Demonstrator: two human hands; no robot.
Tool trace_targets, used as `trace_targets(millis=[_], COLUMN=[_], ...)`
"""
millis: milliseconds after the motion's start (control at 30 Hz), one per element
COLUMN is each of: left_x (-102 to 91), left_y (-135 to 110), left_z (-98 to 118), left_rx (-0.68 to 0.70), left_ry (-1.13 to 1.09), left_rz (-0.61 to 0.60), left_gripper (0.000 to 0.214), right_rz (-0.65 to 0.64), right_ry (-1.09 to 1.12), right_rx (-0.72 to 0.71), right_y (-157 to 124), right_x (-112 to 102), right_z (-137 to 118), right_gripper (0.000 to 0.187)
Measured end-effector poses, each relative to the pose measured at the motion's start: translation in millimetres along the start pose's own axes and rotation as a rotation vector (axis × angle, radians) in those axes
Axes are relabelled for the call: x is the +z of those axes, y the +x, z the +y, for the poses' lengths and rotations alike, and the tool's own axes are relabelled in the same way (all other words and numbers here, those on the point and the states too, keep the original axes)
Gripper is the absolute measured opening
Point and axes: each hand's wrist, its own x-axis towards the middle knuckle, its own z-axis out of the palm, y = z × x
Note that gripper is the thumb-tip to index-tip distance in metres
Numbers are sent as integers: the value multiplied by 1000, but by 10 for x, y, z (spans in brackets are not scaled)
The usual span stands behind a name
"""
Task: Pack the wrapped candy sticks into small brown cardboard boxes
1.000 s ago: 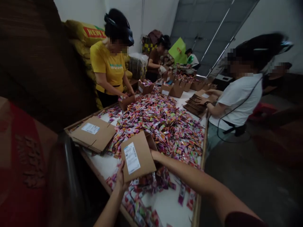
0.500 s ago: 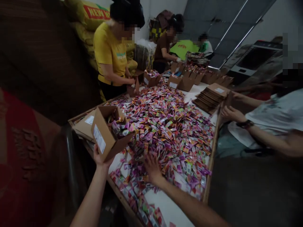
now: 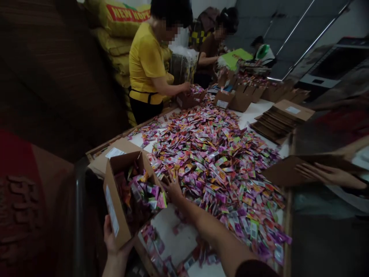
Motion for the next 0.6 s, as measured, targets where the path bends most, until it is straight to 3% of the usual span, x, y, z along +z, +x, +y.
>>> trace_targets(millis=[67, 233, 300, 367, 500, 600], left_x=[14, -53, -153, -285, -497, -493], left_y=[0, -23, -8, 26, 86, 85], left_z=[-7, 60, 69, 42, -100, -221], left_rx=[0, 4, -3, 13, 28, -21], left_ry=[-2, 30, 6, 26, 64, 50], left_rz=[24, -44, -17, -71, -315, -316], left_gripper=[35, 29, 29, 28, 28, 28], right_rz=[-46, -29, -3, 43, 181, 261], right_ry=[24, 41, 32, 32, 323, 469], right_rx=[65, 108, 120, 158, 427, 589], right_y=[83, 18, -146, -373, -855, -1134], right_x=[-60, -398, -608, -856, -1436, -1861], right_z=[-30, 25, 124, 274, 668, 964], right_gripper=[58, 29, 29, 37, 50, 50])
